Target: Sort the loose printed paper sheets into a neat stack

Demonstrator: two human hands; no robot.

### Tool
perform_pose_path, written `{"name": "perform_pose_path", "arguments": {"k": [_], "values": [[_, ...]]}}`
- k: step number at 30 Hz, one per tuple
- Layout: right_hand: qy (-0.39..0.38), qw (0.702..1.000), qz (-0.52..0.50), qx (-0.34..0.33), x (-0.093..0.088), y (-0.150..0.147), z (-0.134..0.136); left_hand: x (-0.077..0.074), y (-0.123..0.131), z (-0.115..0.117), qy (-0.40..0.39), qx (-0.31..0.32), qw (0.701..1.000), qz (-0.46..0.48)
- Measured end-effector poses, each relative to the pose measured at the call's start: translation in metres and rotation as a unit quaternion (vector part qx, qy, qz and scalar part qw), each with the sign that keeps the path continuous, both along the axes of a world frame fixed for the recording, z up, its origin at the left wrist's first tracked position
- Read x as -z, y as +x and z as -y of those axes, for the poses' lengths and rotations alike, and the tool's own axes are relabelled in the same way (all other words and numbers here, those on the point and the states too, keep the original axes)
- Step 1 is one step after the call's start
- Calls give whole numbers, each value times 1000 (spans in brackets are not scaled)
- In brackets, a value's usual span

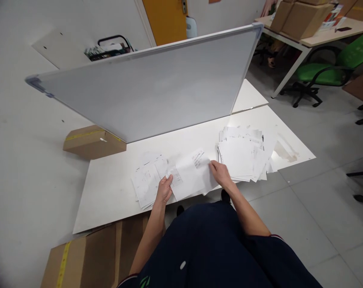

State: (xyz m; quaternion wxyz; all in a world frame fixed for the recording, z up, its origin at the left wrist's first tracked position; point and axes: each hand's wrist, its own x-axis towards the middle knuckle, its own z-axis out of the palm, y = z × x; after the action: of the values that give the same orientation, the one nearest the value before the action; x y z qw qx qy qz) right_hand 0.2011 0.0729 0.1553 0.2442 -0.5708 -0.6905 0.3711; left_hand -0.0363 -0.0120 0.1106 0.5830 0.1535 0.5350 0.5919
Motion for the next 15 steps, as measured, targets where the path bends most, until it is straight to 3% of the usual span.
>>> {"name": "perform_pose_path", "arguments": {"k": [2,4,8,11,15], "values": [[76,995,-10,61,-11,9,-7,-1,-3,1,-2,-21,1000,-10],[87,987,-91,103,-22,13,-11,-3,-4,2,6,-32,999,-21],[-32,959,-266,94,-22,4,-14,-6,-1,0,18,-19,998,-60],[-93,966,-235,56,-4,-16,-8,-8,4,-2,27,-11,995,-96],[-68,986,-144,41,16,-42,8,-12,11,-1,59,-3,993,-101]]}}
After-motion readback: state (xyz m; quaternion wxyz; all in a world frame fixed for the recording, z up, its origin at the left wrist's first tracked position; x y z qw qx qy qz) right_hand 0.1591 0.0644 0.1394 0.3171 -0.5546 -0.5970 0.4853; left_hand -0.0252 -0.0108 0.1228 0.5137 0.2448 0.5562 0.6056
